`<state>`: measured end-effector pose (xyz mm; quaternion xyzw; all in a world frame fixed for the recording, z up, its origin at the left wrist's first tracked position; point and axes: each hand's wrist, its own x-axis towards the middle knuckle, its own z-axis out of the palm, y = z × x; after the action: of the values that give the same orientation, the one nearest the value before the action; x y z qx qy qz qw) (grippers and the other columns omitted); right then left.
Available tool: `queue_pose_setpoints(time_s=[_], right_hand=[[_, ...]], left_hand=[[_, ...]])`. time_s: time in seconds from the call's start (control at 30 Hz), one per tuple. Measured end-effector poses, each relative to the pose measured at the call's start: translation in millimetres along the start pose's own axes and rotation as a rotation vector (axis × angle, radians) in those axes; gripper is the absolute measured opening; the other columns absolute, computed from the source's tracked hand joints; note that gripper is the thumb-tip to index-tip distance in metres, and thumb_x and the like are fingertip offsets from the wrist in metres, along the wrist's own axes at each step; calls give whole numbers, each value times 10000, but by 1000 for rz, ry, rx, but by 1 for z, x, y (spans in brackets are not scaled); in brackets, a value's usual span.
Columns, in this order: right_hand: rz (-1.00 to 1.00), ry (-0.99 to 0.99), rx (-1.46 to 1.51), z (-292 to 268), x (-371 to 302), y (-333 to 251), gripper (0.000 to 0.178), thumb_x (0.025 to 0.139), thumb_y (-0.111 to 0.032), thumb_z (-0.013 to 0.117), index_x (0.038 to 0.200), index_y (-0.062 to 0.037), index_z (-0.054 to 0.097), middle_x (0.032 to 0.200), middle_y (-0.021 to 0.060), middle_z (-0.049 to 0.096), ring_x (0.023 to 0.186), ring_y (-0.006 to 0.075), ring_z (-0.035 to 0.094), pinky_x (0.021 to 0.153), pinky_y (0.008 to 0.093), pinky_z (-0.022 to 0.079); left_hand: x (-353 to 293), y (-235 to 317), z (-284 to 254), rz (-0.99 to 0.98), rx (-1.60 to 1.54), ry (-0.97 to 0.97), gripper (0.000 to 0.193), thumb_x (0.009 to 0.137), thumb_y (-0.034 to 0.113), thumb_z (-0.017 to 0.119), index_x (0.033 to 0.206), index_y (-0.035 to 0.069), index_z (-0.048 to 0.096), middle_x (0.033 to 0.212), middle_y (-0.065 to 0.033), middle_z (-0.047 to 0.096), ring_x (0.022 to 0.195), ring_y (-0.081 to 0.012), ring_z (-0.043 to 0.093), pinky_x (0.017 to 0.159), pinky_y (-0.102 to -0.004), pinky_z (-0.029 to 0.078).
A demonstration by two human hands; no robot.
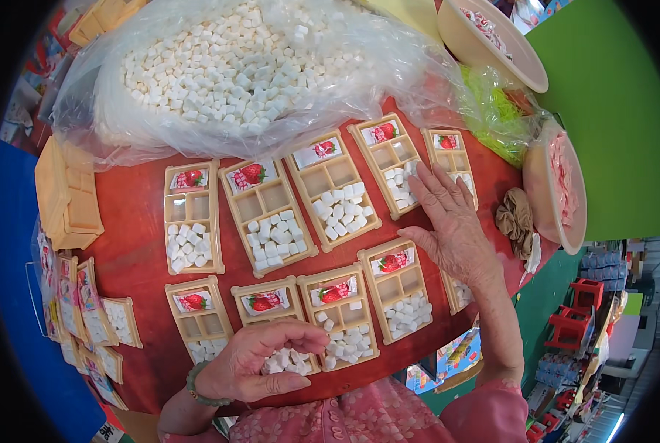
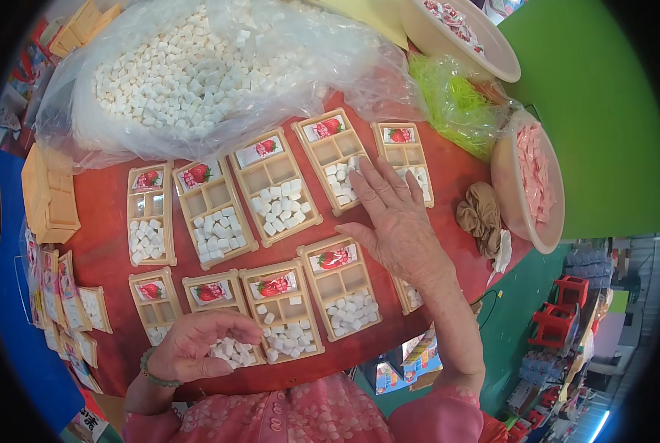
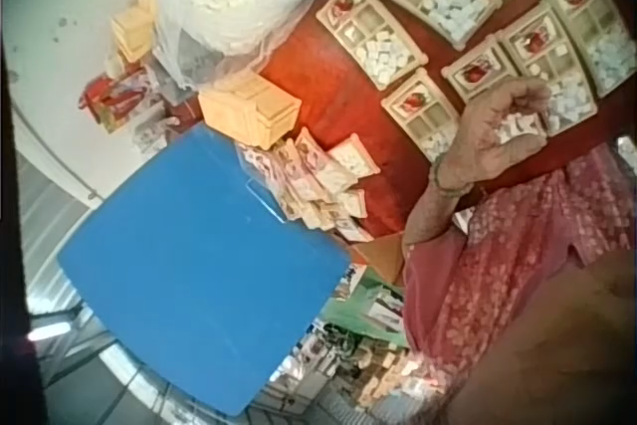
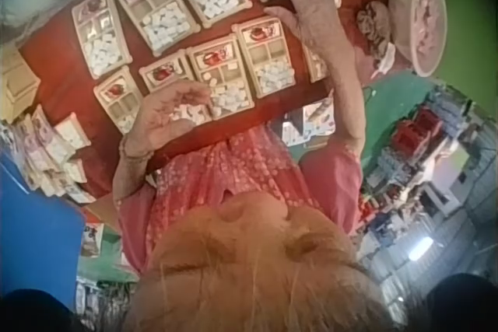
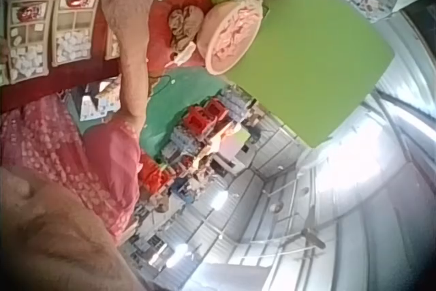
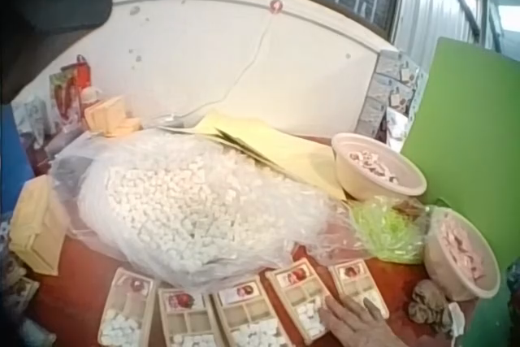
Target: Packaging small white square items into wooden compartment trays.
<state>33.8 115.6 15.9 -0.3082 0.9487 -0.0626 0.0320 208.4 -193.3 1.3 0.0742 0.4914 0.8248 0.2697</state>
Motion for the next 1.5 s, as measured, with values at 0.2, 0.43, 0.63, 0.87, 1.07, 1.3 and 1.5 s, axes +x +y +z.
queue_pose_setpoints(time_s=[0.2,0.43,0.63,0.87,1.07,1.3,1.5], right_hand=[[2,171,179,7,1,5,412,932,-185,717,1298,-33,604,1474,181,521,1382,365,479,1137,447,401],[55,204,390,9,19,11,179,910,16,684,1089,4,687,1377,178,601,1223,327,625,975,385,536],[25,247,331,9,18,11,170,885,41,696,1050,6,678,1345,175,624,1193,327,641,969,387,538],[62,254,419,3,21,11,74,918,19,663,989,11,642,1340,167,629,1181,301,641,984,360,508],[148,213,586,1,30,13,30,946,3,635,975,7,637,1382,162,600,1178,231,617,965,356,495],[192,228,570,2,37,14,60,961,-40,637,992,6,659,1408,162,570,1218,225,588,963,350,495],[141,141,560,2,27,14,48,938,-9,655,979,17,652,1431,166,546,1246,240,573,945,336,509]], left_hand=[[1,0,-1,0,-2,-4,595,861,26,766,1398,-64,524,1314,-171,614,1230,-253,606,1070,-391,466],[0,-1,-1,-7,-15,5,594,864,46,770,1393,-68,525,1305,-164,614,1221,-244,608,1066,-386,466],[0,2,0,-54,-43,26,588,866,48,767,1390,-68,527,1302,-153,614,1219,-236,608,1061,-378,465],[1,1,-2,-45,-26,9,586,867,51,762,1390,-73,527,1309,-153,614,1231,-235,604,1068,-377,461],[0,0,-1,-33,-38,8,586,866,37,750,1392,-83,521,1322,-165,611,1252,-238,594,1085,-383,453],[1,1,-1,-39,-66,21,575,857,19,741,1380,-84,528,1325,-168,610,1257,-245,591,1087,-389,452],[1,-2,-4,-32,-43,8,581,873,37,755,1397,-65,526,1306,-152,613,1220,-227,605,1062,-373,472]])
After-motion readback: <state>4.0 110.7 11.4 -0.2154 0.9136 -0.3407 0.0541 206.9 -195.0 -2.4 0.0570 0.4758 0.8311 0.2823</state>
